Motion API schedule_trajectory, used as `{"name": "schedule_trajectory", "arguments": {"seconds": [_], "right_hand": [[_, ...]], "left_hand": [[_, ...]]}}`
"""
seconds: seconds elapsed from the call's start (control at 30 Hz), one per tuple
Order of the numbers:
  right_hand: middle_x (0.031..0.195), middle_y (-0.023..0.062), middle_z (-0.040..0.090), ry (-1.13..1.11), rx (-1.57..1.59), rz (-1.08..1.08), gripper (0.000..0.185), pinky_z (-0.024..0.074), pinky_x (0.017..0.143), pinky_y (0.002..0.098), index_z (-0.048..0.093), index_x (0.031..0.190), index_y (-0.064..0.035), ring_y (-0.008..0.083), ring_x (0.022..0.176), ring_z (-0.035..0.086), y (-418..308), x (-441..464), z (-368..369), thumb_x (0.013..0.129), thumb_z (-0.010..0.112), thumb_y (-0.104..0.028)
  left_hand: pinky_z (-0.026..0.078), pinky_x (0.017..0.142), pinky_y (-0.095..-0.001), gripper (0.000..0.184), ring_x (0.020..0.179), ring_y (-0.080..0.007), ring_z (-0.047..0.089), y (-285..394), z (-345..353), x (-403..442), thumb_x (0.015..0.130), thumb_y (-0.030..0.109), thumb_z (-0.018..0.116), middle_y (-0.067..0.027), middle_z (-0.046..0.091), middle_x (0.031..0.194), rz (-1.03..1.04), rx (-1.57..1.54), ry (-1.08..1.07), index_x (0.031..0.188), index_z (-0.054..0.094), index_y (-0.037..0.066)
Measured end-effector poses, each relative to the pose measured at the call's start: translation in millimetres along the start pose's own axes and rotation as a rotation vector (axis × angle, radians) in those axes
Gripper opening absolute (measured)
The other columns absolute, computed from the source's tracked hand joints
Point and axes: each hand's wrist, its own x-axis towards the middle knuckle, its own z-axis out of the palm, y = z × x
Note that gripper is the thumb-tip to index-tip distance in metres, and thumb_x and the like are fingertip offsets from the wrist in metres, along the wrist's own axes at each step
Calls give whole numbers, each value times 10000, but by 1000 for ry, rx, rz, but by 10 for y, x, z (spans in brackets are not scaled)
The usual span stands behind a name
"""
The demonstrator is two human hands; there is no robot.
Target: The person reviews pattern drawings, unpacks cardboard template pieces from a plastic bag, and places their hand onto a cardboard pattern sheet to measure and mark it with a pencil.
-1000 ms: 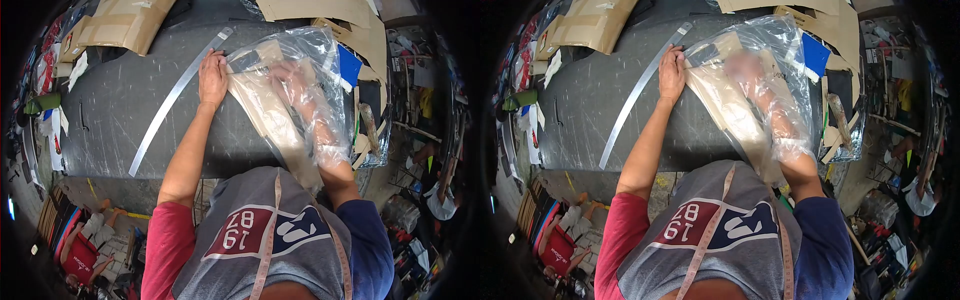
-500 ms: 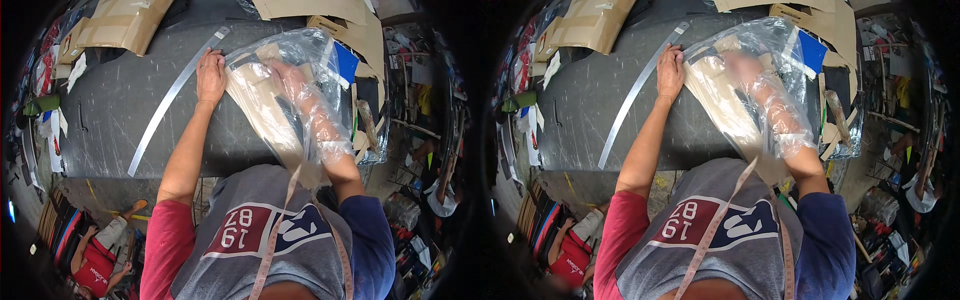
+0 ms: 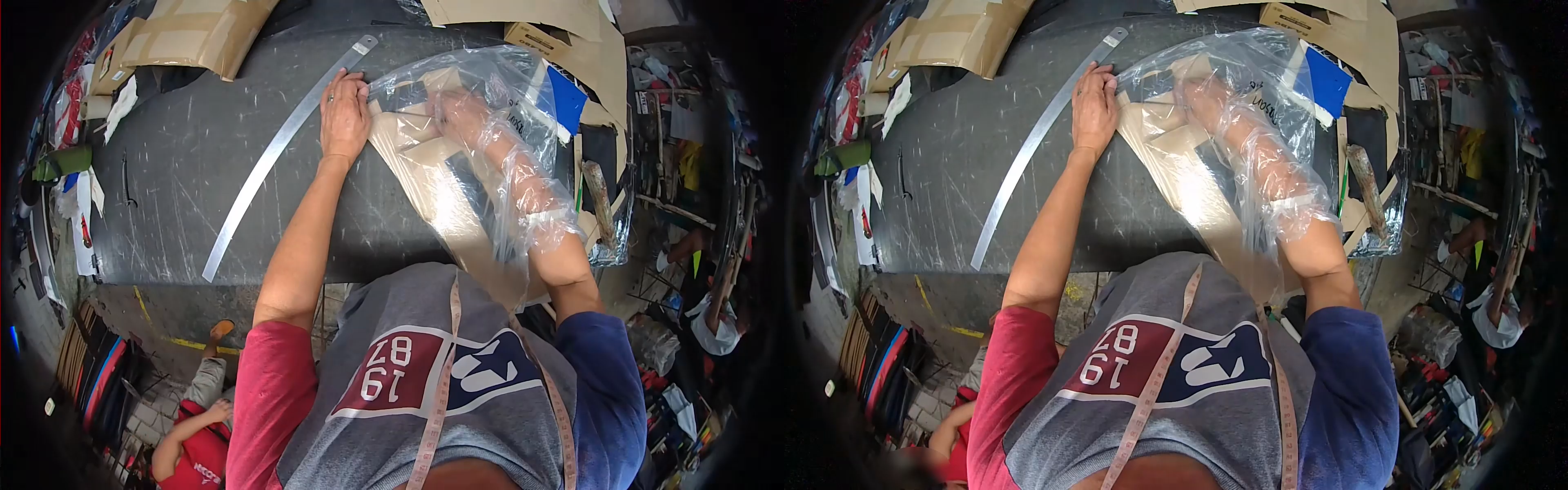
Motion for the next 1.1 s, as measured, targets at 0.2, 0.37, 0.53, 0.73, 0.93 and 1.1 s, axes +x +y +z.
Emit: {"name": "schedule_trajectory", "arguments": {"seconds": [0.2, 0.37, 0.53, 0.73, 0.93, 1.1], "right_hand": [[1071, 183, 665, -4, -91, -46, 282, 505, 915, 495, 638, 1082, -52, 409, 1031, 628, -88, -17, -13, 916, 633, -281], [1077, 170, 655, 202, 98, 29, 306, 521, 873, 484, 662, 1100, -40, 386, 1013, 638, -308, -23, -223, 935, 631, -296], [1133, 174, 634, 368, -134, 10, 294, 530, 877, 441, 663, 1164, -82, 376, 1044, 633, -217, 178, -115, 904, 681, -216], [1226, 141, 627, 387, -135, -75, 328, 527, 905, 427, 668, 1180, -128, 386, 1100, 627, -383, 145, -150, 859, 727, -161], [1167, 152, 638, 263, 158, 98, 302, 517, 889, 396, 651, 1164, -89, 362, 1070, 631, -489, -147, -724, 870, 702, -137], [1089, 148, 646, 324, 48, -74, 391, 507, 862, 433, 588, 1208, -70, 375, 1020, 623, -359, -115, -636, 922, 703, -311]], "left_hand": [[317, 1161, -438, 140, 1359, -299, 475, -6, 8, 4, 1025, 168, 506, -101, 636, 1256, 15, 10, -6, 1047, 589, 57], [314, 1162, -438, 180, 1357, -296, 478, 2, 5, -2, 1043, 194, 472, -98, 639, 1250, 5, 8, 6, 1047, 586, 55], [312, 1164, -437, 208, 1361, -293, 475, 12, 0, -1, 1054, 211, 447, -97, 639, 1254, -4, -2, 7, 1052, 581, 53], [302, 1168, -449, 193, 1343, -296, 490, 14, 2, -4, 1048, 186, 433, -108, 637, 1228, 10, -5, 11, 1075, 570, 52], [303, 1165, -451, 200, 1341, -299, 492, -5, 15, -4, 1050, 184, 425, -115, 637, 1226, -6, -19, 19, 1075, 568, 46], [306, 1170, -448, 217, 1372, -297, 467, -9, 5, -21, 1067, 224, 426, -107, 640, 1274, -10, -14, 6, 1062, 559, 52]]}}
